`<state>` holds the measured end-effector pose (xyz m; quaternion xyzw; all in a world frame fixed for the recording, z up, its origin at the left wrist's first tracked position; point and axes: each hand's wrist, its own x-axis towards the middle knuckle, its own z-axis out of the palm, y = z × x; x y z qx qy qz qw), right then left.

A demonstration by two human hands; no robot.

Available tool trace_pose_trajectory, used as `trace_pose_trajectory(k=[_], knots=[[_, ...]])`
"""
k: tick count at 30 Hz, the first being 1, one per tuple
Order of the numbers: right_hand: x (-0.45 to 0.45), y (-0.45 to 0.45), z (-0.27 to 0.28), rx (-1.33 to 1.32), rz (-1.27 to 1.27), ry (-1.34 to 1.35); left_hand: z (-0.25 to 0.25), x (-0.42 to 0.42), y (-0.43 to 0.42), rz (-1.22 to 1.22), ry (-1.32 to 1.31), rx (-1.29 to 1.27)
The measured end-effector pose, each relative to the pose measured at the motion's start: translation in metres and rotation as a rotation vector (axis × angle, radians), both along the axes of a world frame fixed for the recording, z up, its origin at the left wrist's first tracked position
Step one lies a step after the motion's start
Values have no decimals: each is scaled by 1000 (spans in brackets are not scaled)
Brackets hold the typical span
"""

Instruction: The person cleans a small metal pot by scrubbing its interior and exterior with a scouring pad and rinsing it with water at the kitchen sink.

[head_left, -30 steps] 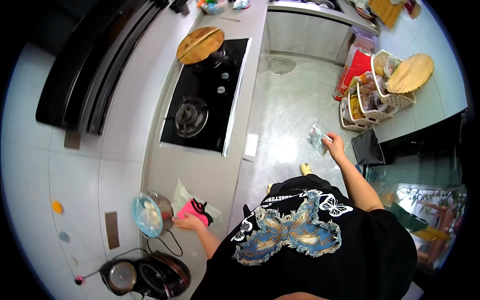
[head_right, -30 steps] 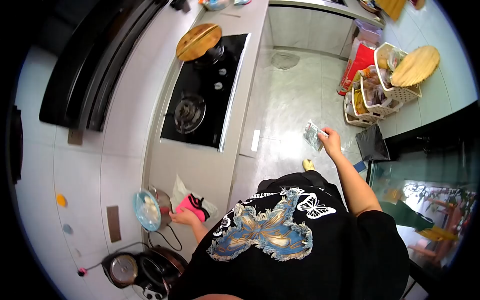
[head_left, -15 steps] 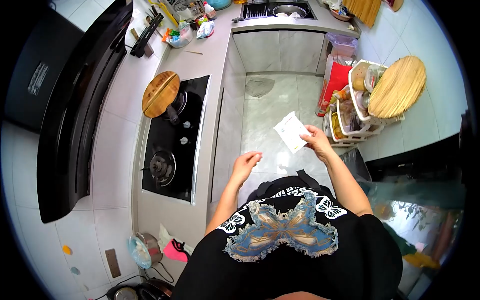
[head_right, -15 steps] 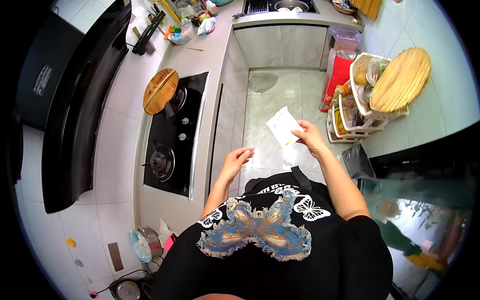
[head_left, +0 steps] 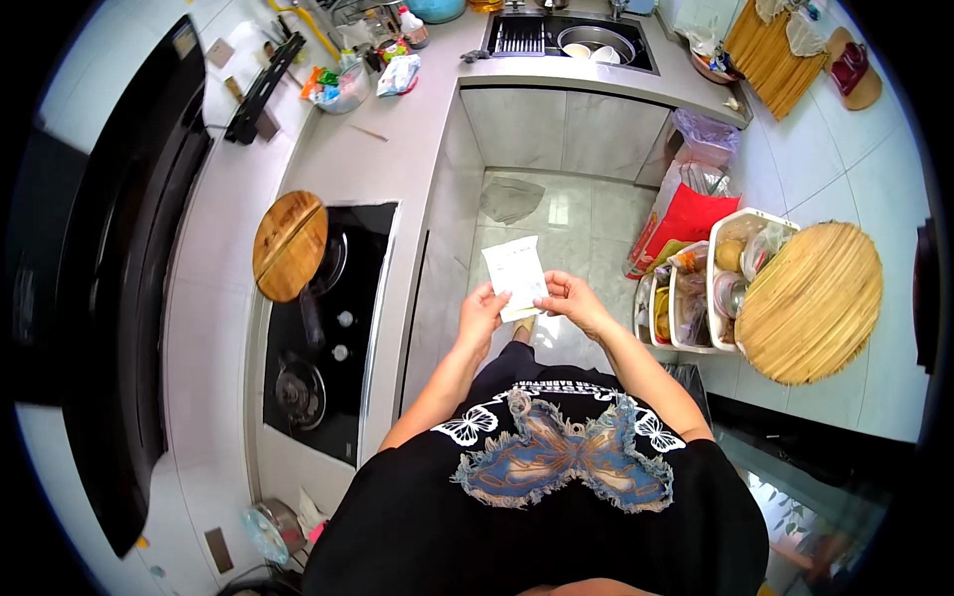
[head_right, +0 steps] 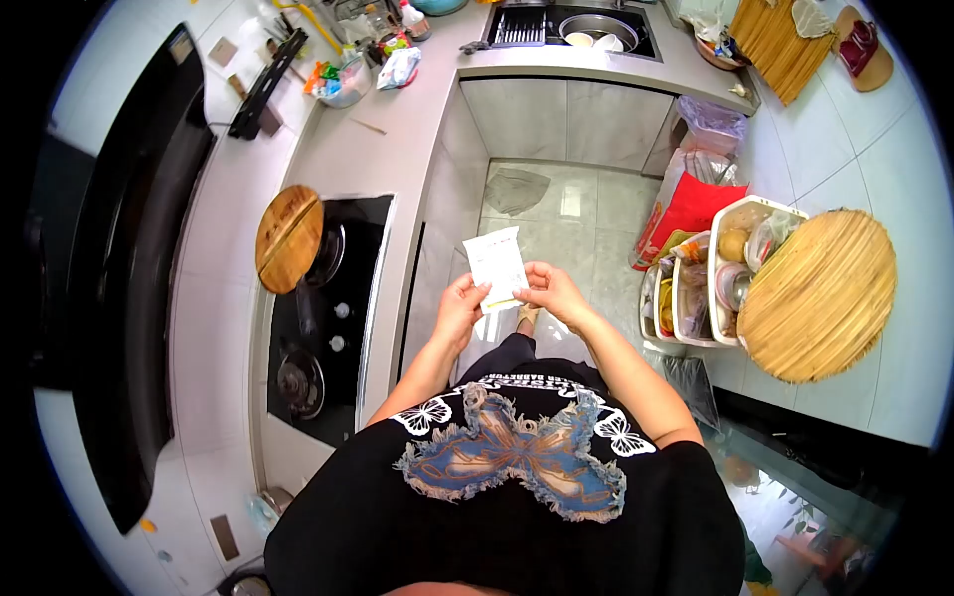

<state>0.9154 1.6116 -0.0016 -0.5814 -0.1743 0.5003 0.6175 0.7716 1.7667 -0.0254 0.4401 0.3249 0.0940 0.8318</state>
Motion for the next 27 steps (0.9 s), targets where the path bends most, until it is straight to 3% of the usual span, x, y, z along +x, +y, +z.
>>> trace_pose_trajectory(k=[3, 5, 9, 14, 18, 22, 27], knots=[[62, 20, -22, -77, 25, -35, -13, 44, 50, 7, 9, 16], [106, 27, -31, -227, -66, -80, -20, 74, 90, 51, 93, 66], [191, 1, -46, -258, -263, -152, -21, 135, 159, 45, 174, 166], [254, -61, -84, -365, -463, 10, -34, 225, 218, 135, 202, 192], [302, -99, -100, -527, -544, 185, -49, 299, 249, 185, 214, 221], [384, -137, -139, -459, -587, 234, -53, 370, 247, 250, 288, 222], [496, -83, -129, -497, -551, 133, -46, 435, 293, 298, 271, 263]])
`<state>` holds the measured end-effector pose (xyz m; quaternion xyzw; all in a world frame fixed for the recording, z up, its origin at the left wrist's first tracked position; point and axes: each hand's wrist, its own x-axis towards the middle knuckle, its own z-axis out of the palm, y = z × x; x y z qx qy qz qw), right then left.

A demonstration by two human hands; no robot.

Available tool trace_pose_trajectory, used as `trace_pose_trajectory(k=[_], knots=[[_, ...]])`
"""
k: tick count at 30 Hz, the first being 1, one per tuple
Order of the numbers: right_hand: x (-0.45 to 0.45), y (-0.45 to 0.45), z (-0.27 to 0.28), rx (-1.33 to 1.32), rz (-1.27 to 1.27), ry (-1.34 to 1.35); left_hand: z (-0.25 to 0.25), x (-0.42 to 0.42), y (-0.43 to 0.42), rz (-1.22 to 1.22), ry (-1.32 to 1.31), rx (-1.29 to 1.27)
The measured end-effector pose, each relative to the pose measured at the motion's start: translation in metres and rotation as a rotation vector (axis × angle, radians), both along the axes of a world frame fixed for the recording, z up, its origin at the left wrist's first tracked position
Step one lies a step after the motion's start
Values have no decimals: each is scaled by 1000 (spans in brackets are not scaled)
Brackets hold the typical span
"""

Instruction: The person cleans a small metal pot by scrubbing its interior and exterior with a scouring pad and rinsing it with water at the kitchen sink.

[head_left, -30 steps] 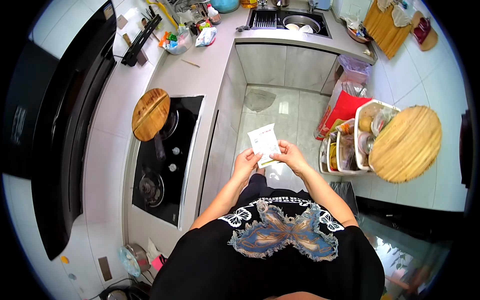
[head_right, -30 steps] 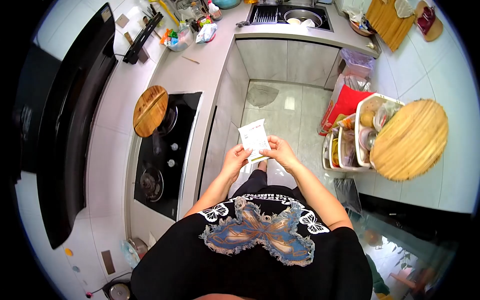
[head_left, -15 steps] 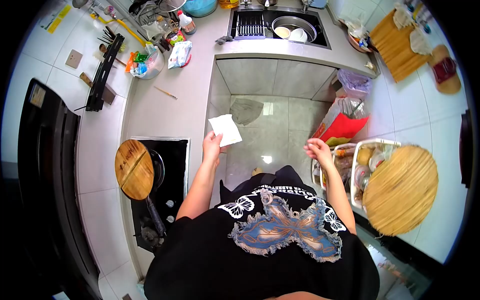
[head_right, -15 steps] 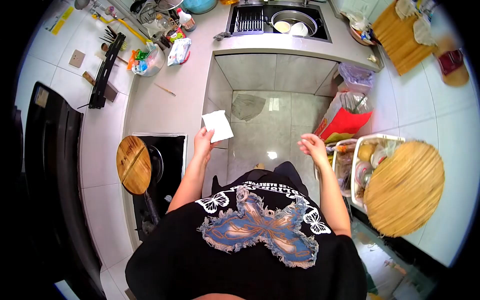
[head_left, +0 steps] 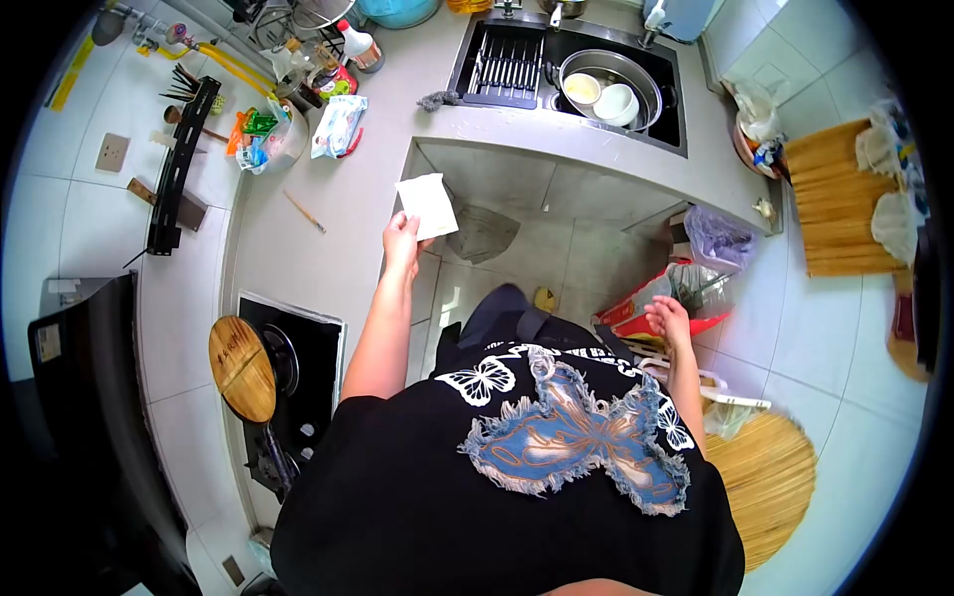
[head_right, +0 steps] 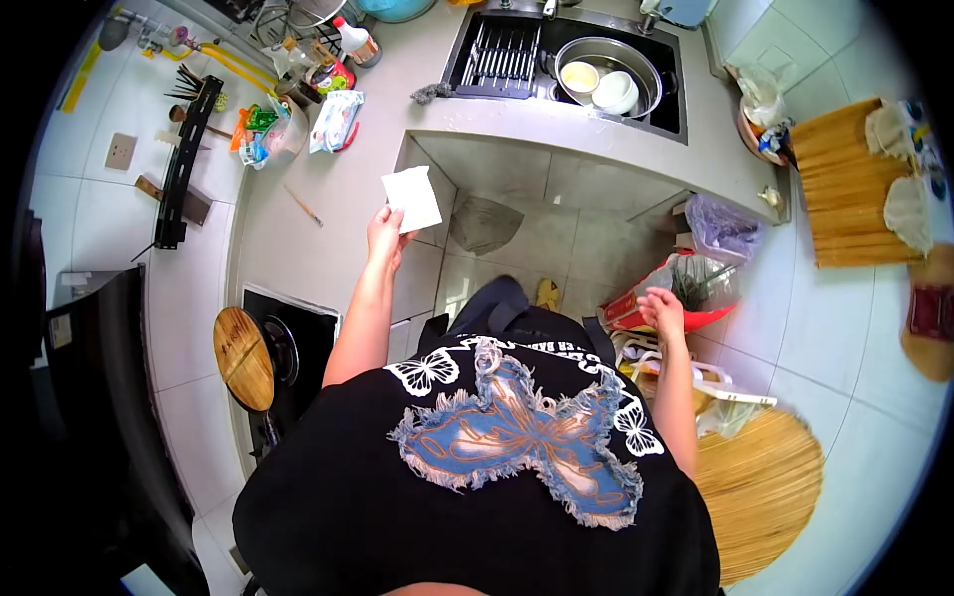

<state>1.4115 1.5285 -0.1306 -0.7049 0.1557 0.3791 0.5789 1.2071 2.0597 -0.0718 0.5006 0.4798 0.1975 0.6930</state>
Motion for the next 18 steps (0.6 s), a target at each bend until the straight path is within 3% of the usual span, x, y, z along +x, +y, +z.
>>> trace_pose_trajectory(k=[2, 6, 9, 14, 18], knots=[[29, 11, -9, 4, 74, -28, -6, 19, -1, 11, 20, 23], [83, 95, 29, 7, 157, -58, 0, 63, 54, 98, 53, 22], [109, 113, 5, 44, 234, -57, -4, 101, 88, 93, 96, 84], [140, 167, 17, -61, 185, -54, -17, 203, 197, 52, -67, 159], [162, 181, 16, -77, 174, 6, -40, 277, 242, 11, 11, 158]])
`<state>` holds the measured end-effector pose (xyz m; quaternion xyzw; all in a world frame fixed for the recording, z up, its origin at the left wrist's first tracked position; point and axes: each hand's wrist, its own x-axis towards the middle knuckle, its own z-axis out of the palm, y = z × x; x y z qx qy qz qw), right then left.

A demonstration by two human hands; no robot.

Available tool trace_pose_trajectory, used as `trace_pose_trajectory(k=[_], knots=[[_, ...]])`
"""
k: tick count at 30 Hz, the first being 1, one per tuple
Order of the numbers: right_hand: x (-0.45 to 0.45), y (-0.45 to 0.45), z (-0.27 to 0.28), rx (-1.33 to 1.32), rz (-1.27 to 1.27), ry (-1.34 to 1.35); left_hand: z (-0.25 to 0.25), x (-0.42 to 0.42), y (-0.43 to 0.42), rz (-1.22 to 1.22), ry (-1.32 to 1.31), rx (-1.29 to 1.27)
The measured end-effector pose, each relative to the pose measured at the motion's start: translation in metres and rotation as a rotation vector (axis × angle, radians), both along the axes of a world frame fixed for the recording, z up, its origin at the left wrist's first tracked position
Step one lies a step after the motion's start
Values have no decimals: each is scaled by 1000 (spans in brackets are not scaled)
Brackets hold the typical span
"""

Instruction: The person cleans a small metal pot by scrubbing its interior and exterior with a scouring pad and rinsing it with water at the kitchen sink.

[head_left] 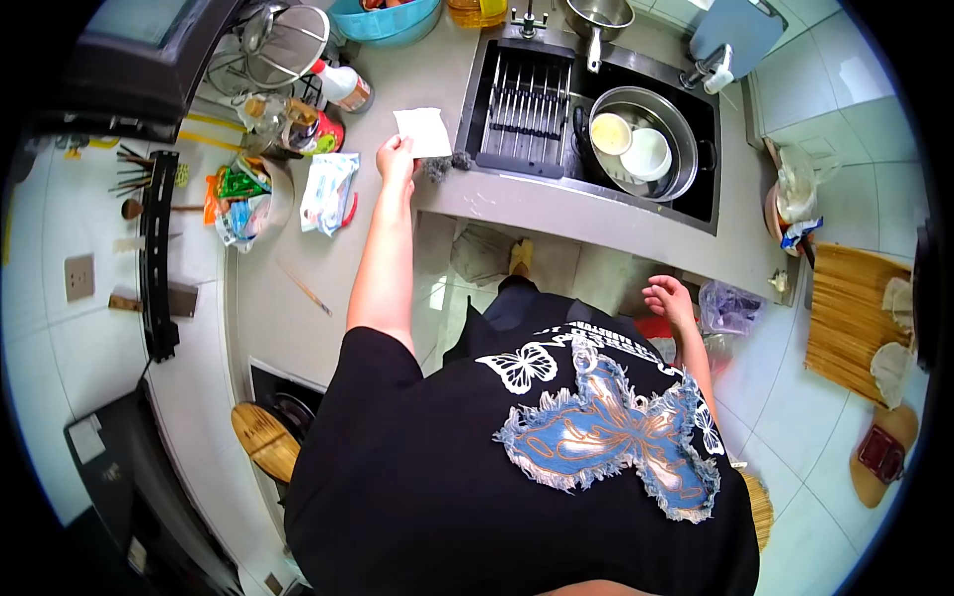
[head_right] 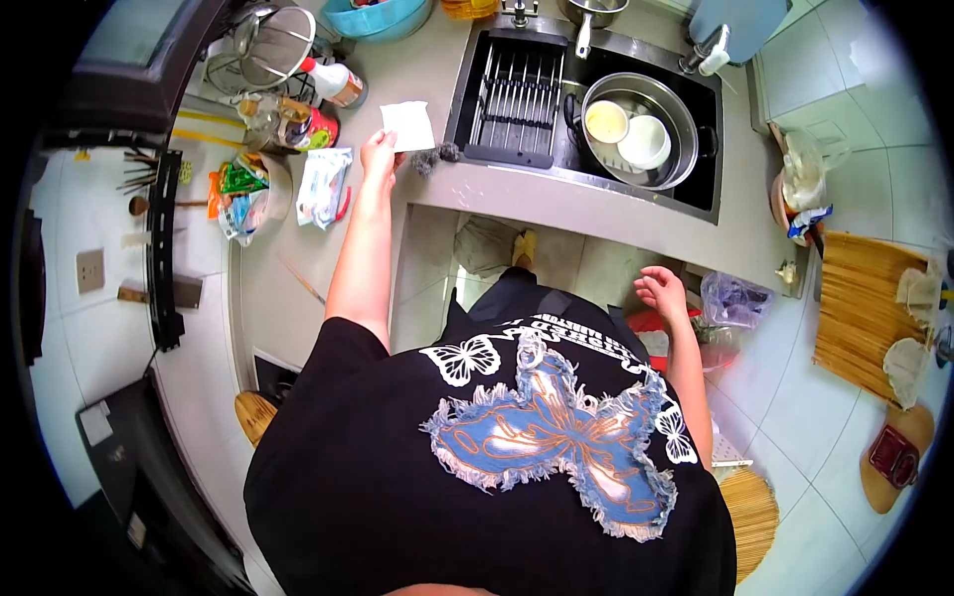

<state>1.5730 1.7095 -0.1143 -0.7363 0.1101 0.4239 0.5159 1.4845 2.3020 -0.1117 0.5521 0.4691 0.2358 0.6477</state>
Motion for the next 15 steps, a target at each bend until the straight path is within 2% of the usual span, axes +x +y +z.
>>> trace_pose_trajectory(k=[4, 5, 8, 11, 12, 14, 15], knots=[[28, 36, 22, -39, -30, -40, -25, 51, 57, -101, 93, 23], [18, 16, 7, -21, -60, -39, -36, 58, 41, -119, 99, 72], [33, 35, 9, -46, -46, -16, -44, 75, 78, -131, 119, 108], [46, 55, 21, -68, -13, 4, -44, 86, 108, -241, 265, 275], [36, 36, 7, -56, -15, 4, -55, 88, 97, -258, 263, 291], [47, 38, 9, -56, -10, 3, -65, 89, 118, -333, 292, 518], [53, 41, 8, -63, 3, -18, -79, 86, 130, -298, 316, 796]])
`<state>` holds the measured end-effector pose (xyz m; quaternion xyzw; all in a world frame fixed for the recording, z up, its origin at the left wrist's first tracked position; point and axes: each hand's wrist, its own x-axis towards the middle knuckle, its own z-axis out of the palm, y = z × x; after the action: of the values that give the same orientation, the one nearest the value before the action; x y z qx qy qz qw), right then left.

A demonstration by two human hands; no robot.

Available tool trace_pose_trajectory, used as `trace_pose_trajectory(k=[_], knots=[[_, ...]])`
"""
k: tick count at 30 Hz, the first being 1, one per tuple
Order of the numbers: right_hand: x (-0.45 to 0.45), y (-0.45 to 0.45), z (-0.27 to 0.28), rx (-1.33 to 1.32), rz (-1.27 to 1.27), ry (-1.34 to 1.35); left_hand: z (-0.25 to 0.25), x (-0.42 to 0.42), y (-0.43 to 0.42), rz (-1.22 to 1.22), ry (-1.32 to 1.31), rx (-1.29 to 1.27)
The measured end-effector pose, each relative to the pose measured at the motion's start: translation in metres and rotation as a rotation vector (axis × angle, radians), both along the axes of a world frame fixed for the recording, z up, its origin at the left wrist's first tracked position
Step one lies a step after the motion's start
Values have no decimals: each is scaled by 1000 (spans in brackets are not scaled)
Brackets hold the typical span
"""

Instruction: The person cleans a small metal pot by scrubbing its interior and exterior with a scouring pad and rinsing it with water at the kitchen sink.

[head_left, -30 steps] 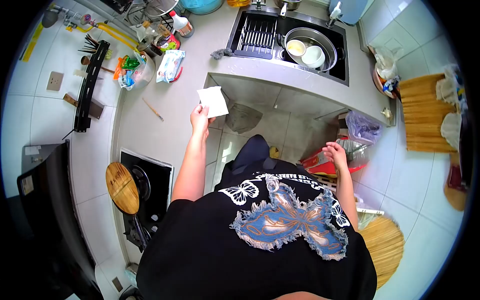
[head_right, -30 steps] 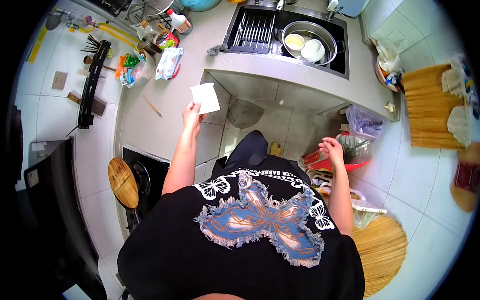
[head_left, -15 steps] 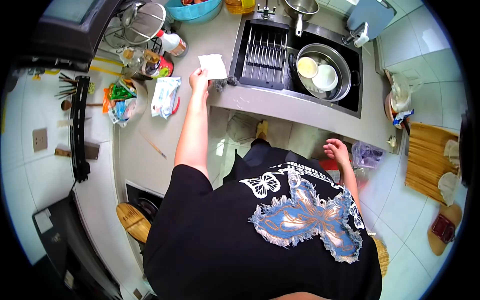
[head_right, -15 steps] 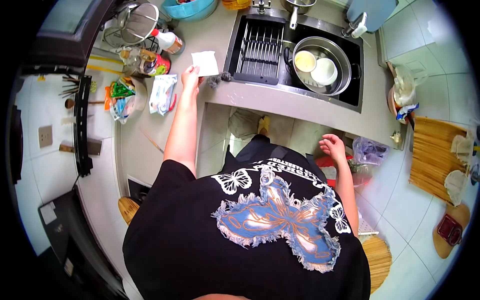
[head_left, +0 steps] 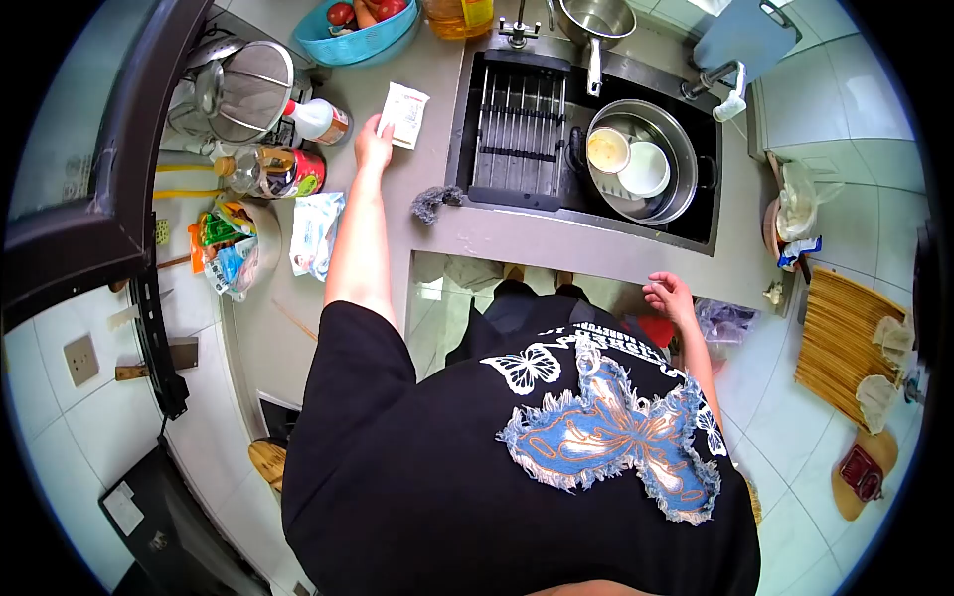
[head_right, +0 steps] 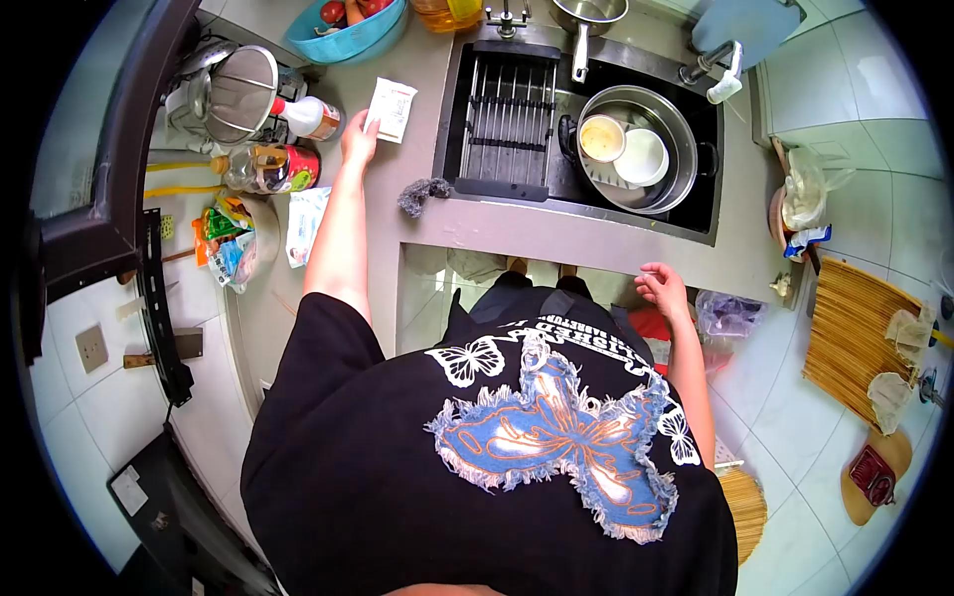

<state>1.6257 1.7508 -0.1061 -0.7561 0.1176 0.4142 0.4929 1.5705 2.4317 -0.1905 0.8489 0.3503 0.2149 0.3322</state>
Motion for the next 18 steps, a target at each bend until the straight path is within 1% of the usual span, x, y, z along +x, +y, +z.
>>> trace_pose_trajectory(k=[1, 3, 4, 5, 7, 9, 11, 12, 13, 15, 17, 18], knots=[[6, -1, -1, -4, 12, -22, 14, -1, -6, -2, 3, -2], [21, -1, -3, 1, 1, -17, 48, -13, -25, 107, 431, 155], [18, -15, -18, 10, -9, -25, 60, -17, -54, -59, 462, 1], [24, -16, -20, 5, -9, -29, 69, -23, -72, -218, 498, -172], [37, -16, -26, 8, -1, 6, 34, -47, -108, -352, 456, 22], [51, -23, -28, 23, 38, 31, 54, -49, -143, -405, 607, 169], [60, -32, -37, 48, 41, -11, 22, -59, -143, -315, 590, 152], [70, -32, -43, 64, 31, -49, 17, -54, -136, -273, 484, 88], [80, -27, -35, 85, -4, -68, 14, -49, -126, -228, 382, 20], [103, -18, -18, 85, -34, -104, -3, -36, -90, -83, 239, 12], [122, -11, -6, 86, -52, -105, 34, -10, -87, 170, 183, 83], [124, -18, -4, 73, -53, -108, 30, -12, -94, 239, 173, 357]])
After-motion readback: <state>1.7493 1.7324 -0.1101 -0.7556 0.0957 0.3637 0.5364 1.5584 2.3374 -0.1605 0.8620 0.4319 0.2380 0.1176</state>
